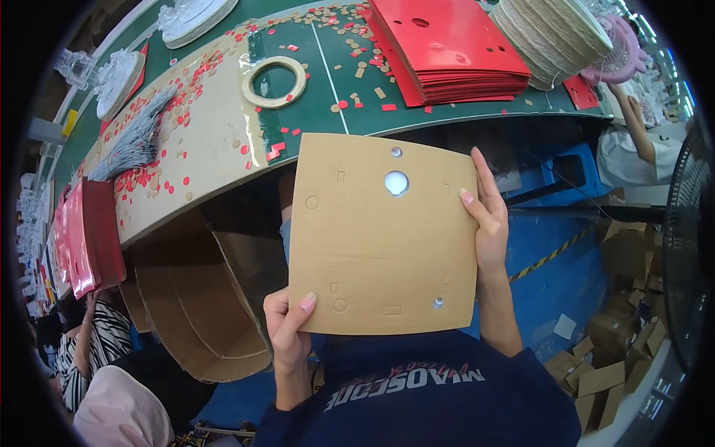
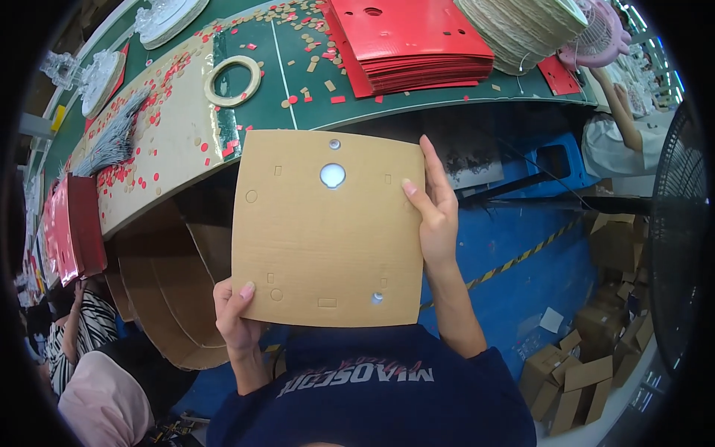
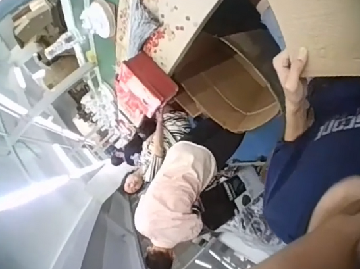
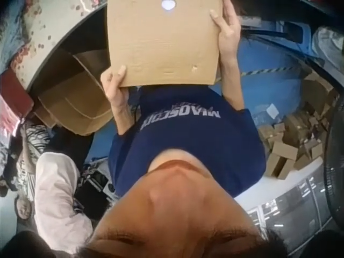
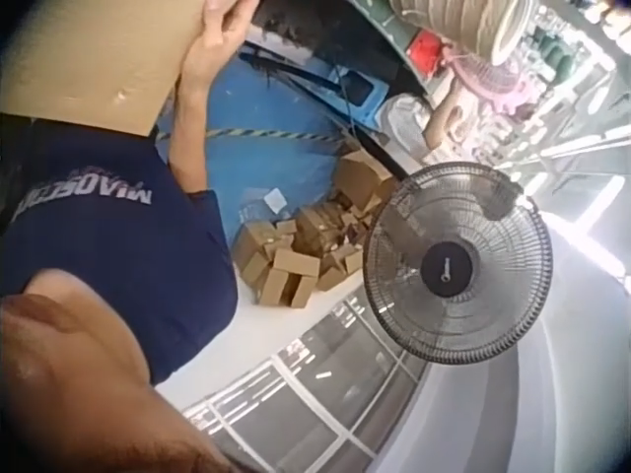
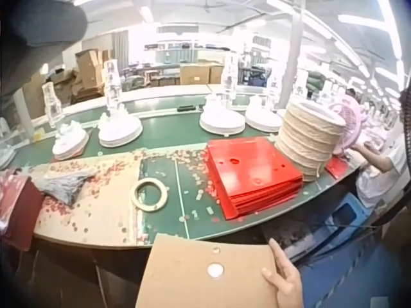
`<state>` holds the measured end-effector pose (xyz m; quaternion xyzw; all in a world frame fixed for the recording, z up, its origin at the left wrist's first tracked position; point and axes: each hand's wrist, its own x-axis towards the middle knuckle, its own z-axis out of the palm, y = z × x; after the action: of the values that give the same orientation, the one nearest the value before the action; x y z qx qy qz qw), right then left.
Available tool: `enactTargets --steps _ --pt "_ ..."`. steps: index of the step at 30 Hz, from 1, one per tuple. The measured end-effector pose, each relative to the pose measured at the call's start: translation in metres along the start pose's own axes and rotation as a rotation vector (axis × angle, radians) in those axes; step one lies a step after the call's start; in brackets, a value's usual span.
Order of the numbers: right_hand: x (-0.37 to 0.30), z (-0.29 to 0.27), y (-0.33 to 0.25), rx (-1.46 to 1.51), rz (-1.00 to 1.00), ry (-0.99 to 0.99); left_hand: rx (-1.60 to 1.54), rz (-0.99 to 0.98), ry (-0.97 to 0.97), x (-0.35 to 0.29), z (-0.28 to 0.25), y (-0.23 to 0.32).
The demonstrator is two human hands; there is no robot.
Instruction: Assembling LED lighting components onto a circular base using a cardboard template and wiring.
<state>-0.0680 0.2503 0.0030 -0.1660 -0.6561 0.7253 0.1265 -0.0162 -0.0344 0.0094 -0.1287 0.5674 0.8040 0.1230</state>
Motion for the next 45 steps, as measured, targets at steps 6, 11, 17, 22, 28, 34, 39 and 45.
enactTargets --steps 6,11,17,22,28,34,39,45 --pt "0.009 0.002 -0.004 -0.018 0.068 -0.050 0.078 -0.192 -0.173 0.006 -0.015 0.023" --pt "0.005 0.010 -0.004 -0.157 -0.027 -0.072 0.552 -0.012 -0.180 0.022 -0.011 0.038" --pt "0.006 0.019 0.001 -0.132 -0.046 -0.066 0.284 -0.048 -0.216 0.034 -0.003 0.033" --pt "0.015 0.017 -0.004 -0.179 -0.022 -0.103 0.250 -0.122 -0.176 0.033 0.002 0.040" --pt "0.025 0.011 -0.002 -0.089 0.052 -0.154 0.257 -0.076 -0.163 0.036 0.007 0.037" --pt "0.027 0.011 -0.004 -0.142 0.043 -0.181 0.249 -0.087 -0.209 0.037 0.005 0.039" --pt "0.032 0.010 -0.001 -0.159 0.033 -0.209 0.233 -0.053 -0.212 0.034 0.006 0.037" --pt "0.028 0.012 -0.003 -0.044 0.131 -0.187 0.256 -0.078 -0.262 0.037 0.007 0.036"
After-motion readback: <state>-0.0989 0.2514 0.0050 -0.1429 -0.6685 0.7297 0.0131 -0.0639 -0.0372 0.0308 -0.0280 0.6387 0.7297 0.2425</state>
